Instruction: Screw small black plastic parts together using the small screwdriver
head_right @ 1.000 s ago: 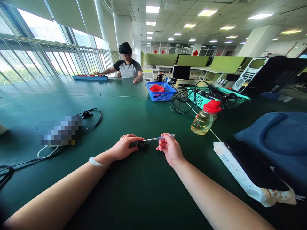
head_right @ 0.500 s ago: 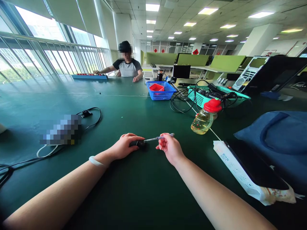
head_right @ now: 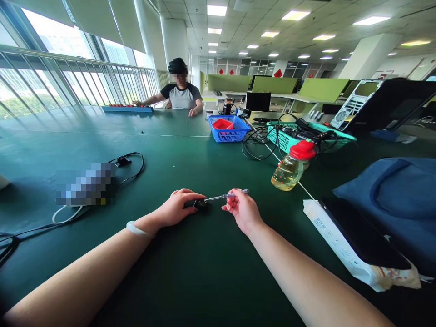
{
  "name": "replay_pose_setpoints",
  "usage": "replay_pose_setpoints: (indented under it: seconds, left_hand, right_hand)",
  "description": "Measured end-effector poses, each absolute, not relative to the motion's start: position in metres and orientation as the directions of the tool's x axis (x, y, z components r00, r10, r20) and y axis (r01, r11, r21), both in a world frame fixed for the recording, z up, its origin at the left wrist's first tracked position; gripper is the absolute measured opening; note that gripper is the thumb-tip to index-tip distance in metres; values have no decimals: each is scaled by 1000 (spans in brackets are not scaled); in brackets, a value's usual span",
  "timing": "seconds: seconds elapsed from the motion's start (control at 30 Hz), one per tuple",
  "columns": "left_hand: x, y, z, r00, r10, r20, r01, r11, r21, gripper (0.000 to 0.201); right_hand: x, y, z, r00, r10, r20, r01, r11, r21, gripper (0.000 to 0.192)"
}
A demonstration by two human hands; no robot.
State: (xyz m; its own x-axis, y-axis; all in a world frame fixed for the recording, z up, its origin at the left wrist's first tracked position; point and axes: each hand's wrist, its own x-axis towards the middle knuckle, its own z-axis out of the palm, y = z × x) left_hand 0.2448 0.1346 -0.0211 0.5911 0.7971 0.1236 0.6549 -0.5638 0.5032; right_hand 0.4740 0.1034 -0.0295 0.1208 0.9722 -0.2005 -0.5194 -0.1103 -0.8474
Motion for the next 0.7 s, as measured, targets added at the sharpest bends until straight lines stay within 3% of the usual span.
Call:
replay_pose_setpoints:
  seconds: [0.7]
  left_hand:
    - [245,134,-22,597,791,132,654,-576,491,47]
  right_hand:
    - [474,104,-21,93,940,-327,-553,-224,-802,18]
